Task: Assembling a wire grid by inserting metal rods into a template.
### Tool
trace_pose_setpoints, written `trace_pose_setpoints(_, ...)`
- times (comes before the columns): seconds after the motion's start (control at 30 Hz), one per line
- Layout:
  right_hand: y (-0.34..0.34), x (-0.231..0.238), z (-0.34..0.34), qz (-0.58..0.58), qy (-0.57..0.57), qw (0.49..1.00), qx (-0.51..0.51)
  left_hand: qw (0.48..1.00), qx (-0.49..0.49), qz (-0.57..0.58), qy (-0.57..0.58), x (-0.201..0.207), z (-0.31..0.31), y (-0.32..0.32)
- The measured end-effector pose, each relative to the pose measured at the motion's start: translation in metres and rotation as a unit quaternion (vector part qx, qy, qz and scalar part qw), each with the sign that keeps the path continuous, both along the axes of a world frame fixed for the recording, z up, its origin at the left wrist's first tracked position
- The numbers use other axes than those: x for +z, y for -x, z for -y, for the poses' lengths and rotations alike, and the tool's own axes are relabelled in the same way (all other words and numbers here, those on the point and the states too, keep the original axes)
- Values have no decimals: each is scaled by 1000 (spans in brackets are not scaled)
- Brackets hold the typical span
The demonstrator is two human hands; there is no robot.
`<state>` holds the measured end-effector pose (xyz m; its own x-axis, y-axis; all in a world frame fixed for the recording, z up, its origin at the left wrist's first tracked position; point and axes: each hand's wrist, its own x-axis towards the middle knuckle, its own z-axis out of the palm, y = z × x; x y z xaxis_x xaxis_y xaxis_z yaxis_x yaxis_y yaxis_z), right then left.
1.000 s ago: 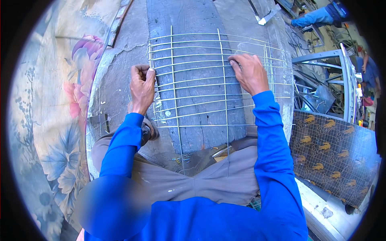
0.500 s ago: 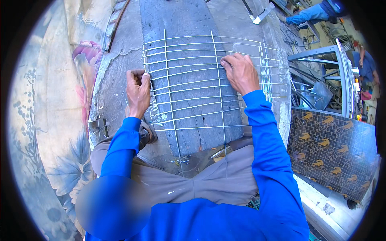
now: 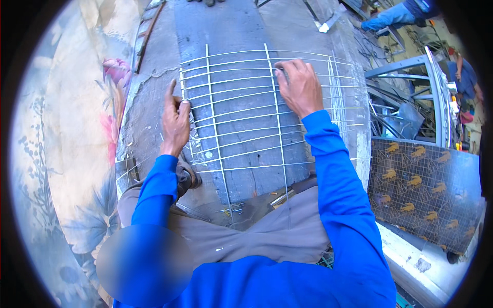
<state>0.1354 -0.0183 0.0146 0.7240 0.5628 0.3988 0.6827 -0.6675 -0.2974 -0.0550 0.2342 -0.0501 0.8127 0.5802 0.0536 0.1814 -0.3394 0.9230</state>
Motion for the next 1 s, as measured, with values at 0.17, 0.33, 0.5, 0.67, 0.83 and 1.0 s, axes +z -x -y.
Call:
trace_pose_setpoints(0.17,2,-9,-14,-27,34,998,39,1000,-18,1,13,-4,-4,-2)
trace_pose_setpoints(0.33,10,-10,-27,-16,63,998,9,1000,-9,-22,-9,4,-3,-3)
trace_pose_setpoints(0.5,11,-14,-33,-31,41,999,-5,1000,3,-10,9,5,-3,-3)
trace_pose_setpoints(0.67,8,-19,-33,-17,30,999,9,1000,11,-12,10,8,1,-3)
trace_pose_setpoints(0.83,8,-20,-36,18,22,999,23,1000,21,-18,13,11,1,-4)
trace_pose_setpoints(1.0,9,-21,-35,11,-1,1000,24,1000,11,-17,12,9,-1,-4)
